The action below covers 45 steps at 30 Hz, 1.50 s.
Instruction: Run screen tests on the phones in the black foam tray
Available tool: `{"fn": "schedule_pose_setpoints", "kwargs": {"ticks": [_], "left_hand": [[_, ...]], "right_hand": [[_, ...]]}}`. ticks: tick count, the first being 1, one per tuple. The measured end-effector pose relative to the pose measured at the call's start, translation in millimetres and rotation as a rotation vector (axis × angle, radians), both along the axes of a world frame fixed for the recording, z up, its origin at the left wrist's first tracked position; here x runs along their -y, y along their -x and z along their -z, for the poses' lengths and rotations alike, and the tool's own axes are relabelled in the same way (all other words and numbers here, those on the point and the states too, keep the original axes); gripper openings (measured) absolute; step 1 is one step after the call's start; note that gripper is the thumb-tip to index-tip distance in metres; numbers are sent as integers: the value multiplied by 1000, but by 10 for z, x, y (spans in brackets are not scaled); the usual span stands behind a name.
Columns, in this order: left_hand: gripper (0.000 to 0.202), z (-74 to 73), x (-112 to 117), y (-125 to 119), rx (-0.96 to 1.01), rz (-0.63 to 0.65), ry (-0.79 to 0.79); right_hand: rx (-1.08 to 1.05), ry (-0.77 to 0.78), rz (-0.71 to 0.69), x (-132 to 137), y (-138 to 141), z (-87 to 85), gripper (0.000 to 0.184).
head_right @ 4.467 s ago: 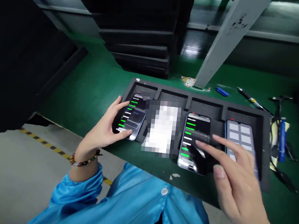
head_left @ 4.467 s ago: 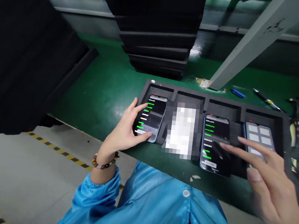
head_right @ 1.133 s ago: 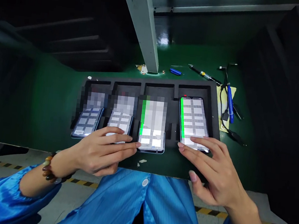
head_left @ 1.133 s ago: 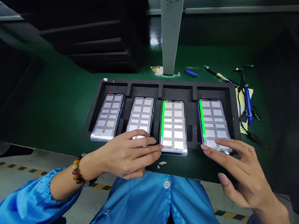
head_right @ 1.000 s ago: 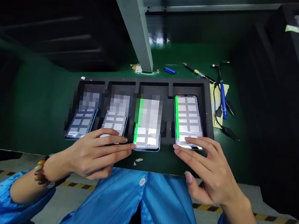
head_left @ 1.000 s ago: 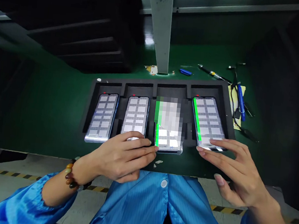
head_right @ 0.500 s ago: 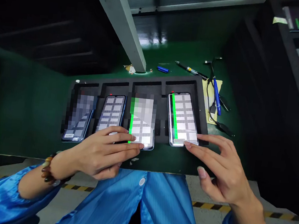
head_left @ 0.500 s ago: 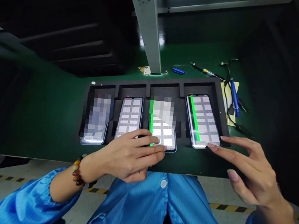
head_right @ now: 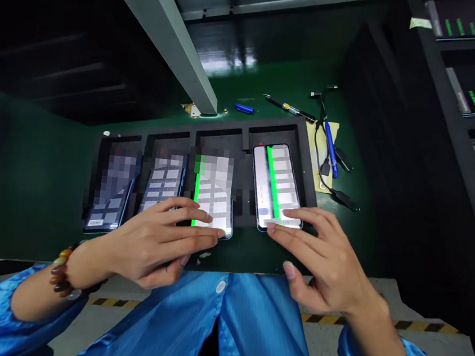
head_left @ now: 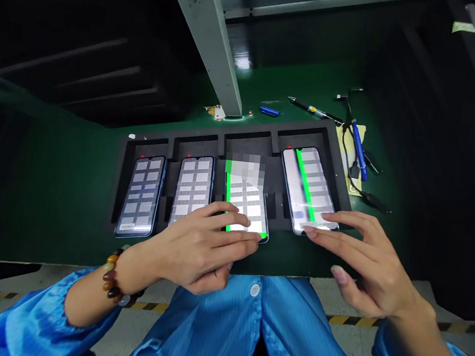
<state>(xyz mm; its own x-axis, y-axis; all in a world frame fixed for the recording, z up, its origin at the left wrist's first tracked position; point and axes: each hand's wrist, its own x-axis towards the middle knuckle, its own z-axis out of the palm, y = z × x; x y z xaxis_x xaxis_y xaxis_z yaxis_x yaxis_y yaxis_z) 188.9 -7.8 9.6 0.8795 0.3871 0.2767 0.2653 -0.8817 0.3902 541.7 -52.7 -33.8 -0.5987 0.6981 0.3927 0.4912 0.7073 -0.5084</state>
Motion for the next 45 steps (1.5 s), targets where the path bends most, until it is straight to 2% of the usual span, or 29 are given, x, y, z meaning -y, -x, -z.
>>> {"fn": "schedule_pose_setpoints", "kwargs": {"ticks": [4,8,11,16,24,27,32,38,45], "left_hand": [[39,-39,21,140,74,-49,42],[41,-70,29,330,113,-133,21],[40,-64,45,396,102,-139,20],[41,-45,43,309,96,-103,19],[34,-70,-44,76,97,-43,18],[34,-74,-57,42,94,-34,24],[41,-74,-63,55,95,-42,35],[39,-94,-87,74,77,-49,32],[35,-70,-83,20,85,-30,56]], "right_hand": [[-73,12,-47,-32,60,-32,56],[-77,26,50,-17,-130,-20,61],[-82,36,104,17,-287,43,63],[-115,45,158,63,-358,90,61],[-48,39,47,-19,20,19,51],[-12,37,36,-38,71,0,52],[-2,56,72,-14,-73,-7,54],[-1,68,149,73,-308,-1,54],[-33,51,169,75,-375,39,59]]}}
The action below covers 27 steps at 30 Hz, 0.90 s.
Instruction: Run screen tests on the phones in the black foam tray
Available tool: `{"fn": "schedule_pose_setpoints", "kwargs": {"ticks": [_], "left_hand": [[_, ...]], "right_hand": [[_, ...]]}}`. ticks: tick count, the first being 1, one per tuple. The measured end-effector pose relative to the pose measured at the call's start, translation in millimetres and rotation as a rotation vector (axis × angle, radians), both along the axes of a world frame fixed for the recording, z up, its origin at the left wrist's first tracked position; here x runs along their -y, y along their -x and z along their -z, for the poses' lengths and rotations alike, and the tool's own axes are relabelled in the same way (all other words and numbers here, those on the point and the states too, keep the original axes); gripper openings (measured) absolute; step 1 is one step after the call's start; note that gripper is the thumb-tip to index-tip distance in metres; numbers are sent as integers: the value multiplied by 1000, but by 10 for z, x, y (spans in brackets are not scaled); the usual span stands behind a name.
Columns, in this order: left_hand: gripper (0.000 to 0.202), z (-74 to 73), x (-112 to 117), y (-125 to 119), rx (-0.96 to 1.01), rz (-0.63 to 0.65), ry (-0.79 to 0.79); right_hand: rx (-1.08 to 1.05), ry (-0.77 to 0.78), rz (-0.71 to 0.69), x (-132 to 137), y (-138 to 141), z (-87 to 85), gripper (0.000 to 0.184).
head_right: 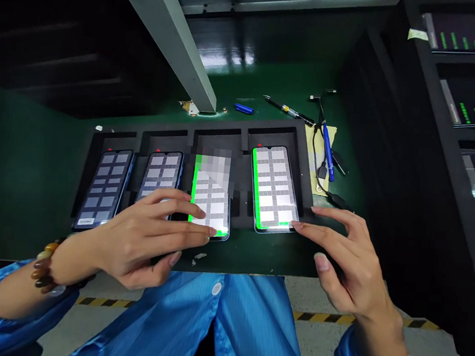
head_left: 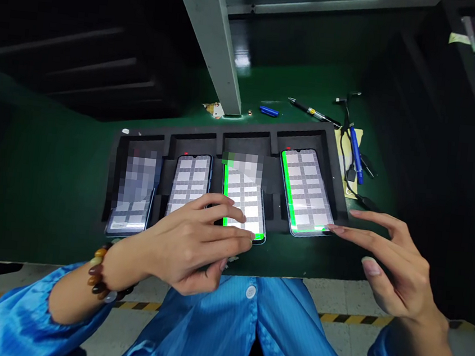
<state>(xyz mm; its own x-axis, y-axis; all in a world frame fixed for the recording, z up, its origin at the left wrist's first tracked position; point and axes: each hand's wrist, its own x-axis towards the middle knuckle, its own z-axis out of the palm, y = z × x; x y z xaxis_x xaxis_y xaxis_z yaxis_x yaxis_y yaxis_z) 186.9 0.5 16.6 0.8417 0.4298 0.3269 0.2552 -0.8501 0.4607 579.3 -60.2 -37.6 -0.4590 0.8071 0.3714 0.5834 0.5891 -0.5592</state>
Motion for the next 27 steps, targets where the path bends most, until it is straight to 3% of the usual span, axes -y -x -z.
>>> {"fn": "schedule_pose_setpoints", "kwargs": {"ticks": [7,12,27], "left_hand": [[40,64,-6,-111,-32,38,52],[47,81,-82,-86,-126,-4,82],[59,94,-442,78,-281,-66,157]], "right_hand": [[-9,28,0,-24,6,-1,63],[-22,45,17,-71,6,26,61],[70,151,2,-504,3,-2,52]]}}
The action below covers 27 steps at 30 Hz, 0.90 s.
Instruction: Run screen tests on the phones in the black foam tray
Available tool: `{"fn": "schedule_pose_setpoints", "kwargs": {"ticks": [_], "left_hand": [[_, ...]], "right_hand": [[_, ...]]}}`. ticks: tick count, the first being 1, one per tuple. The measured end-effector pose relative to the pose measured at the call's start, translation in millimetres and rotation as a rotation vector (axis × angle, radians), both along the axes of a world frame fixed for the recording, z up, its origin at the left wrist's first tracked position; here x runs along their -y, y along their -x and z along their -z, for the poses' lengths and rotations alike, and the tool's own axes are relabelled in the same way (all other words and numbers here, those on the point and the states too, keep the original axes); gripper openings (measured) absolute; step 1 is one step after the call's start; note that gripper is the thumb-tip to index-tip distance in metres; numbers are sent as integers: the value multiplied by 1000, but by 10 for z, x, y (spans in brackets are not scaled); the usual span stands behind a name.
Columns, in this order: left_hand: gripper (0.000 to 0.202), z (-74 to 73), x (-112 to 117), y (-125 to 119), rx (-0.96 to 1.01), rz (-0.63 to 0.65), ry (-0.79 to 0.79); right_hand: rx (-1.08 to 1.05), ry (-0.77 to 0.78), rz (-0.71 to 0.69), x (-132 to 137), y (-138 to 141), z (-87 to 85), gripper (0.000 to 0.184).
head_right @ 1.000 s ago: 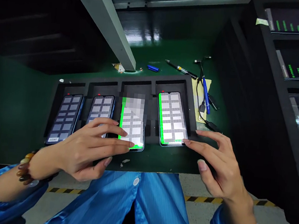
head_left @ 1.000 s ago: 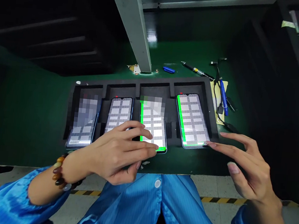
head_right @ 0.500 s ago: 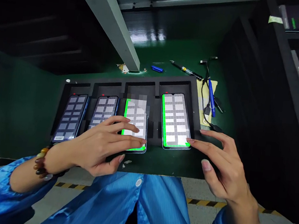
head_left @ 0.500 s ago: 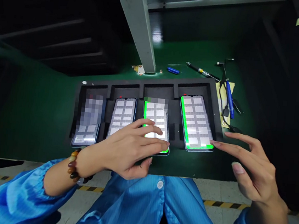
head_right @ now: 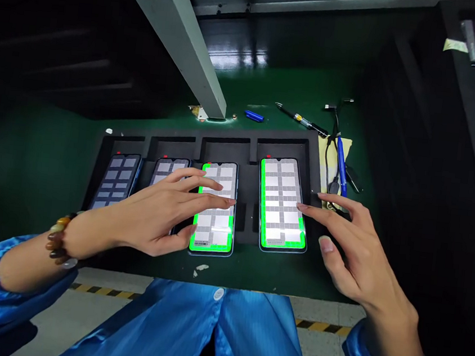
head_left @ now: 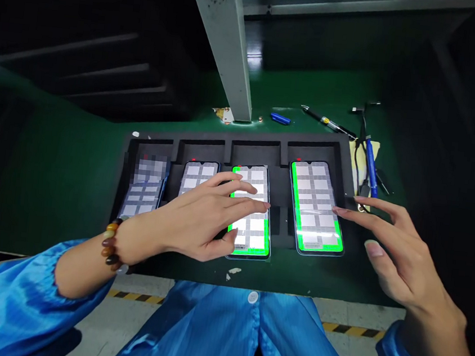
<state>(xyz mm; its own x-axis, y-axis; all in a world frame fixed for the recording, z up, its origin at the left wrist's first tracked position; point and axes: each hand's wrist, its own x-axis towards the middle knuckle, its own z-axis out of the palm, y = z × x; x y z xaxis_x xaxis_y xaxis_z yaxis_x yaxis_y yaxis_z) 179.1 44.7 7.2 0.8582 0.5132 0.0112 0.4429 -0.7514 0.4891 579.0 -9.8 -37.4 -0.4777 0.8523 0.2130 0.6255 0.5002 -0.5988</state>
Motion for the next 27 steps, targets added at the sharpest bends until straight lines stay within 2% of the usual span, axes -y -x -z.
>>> {"fn": "schedule_pose_setpoints", "kwargs": {"ticks": [11,17,23,27], "left_hand": [[65,58,-341,67,-47,1,-24],[66,89,-498,57,-54,-27,-49],[68,129,-633,41,-72,-49,-69],[69,140,-644,33,-90,-44,-88]], "right_hand": [[89,63,41,-322,133,-52,50],[173,145,58,-469,230,-133,52],[203,92,64,-647,309,-131,52],[197,99,79,-710,357,-121,51]]}}
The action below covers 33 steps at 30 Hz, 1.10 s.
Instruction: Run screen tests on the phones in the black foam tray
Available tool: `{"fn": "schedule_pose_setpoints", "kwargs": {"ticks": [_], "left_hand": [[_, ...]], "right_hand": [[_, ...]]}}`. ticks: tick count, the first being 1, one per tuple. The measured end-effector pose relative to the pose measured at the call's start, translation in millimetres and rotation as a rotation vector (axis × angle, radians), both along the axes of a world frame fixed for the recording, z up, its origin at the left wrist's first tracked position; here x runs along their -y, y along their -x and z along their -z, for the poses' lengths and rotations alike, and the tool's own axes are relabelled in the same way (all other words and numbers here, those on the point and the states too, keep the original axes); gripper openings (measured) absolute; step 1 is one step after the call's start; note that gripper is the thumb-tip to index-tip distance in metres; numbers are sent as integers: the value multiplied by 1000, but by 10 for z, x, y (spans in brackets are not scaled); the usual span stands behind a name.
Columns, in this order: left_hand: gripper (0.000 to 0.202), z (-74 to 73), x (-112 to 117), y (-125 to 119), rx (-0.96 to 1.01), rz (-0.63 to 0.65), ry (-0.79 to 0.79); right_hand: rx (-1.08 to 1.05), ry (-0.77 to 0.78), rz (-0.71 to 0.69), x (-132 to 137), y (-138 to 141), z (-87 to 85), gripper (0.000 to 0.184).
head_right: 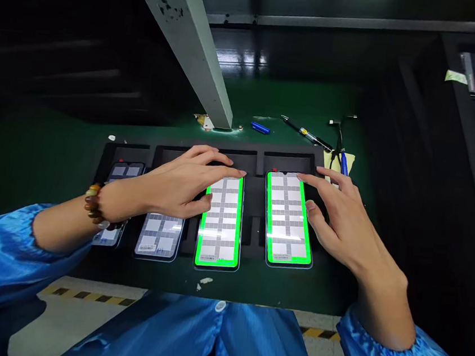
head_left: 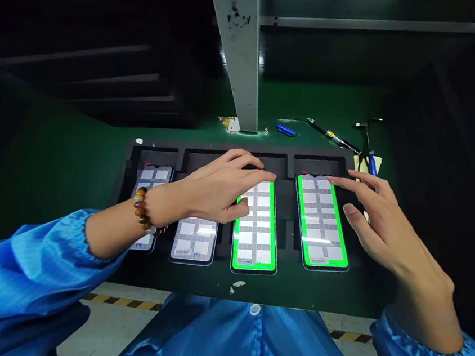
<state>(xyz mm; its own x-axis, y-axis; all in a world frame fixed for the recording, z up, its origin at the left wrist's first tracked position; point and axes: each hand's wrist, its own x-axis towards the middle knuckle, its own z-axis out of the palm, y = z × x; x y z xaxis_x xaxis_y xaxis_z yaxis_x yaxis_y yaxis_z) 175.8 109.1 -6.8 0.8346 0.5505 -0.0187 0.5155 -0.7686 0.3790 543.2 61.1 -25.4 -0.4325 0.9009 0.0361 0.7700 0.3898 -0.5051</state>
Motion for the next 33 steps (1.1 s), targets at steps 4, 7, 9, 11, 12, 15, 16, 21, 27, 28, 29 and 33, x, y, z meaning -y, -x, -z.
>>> {"fn": "schedule_pose_setpoints", "kwargs": {"ticks": [4,7,9,11,12,15,16,21,27,28,29,33], "left_hand": [[65,-26,64,46,-10,5,-42],[59,-58,140,136,-31,-19,-80],[59,-76,197,211,-54,-39,-105],[60,-84,251,283,-72,-55,-131],[61,-85,276,314,-77,-60,-146],[61,-83,337,369,-90,-65,-203],[60,-83,352,377,-97,-63,-225],[55,-94,389,383,-92,-85,-290],[49,-70,344,324,-70,-92,-286],[48,-64,329,302,-68,-89,-275],[47,-58,314,277,-63,-83,-263],[46,-49,293,190,-38,-51,-213]], "right_hand": [[-14,-8,-3,-38,49,14,50],[12,-32,-24,-64,111,38,51],[31,-71,-56,-78,179,55,51],[26,-104,-99,-91,268,66,51],[17,-114,-121,-96,315,69,51],[-7,-124,-166,-106,427,70,51],[-10,-127,-172,-106,442,69,51],[-1,-124,-132,-76,309,68,51],[-5,-118,-37,-51,127,86,47],[-11,-120,-51,-56,131,90,48],[-17,-122,-71,-61,142,95,48],[-47,-125,-126,-47,181,108,50]]}}
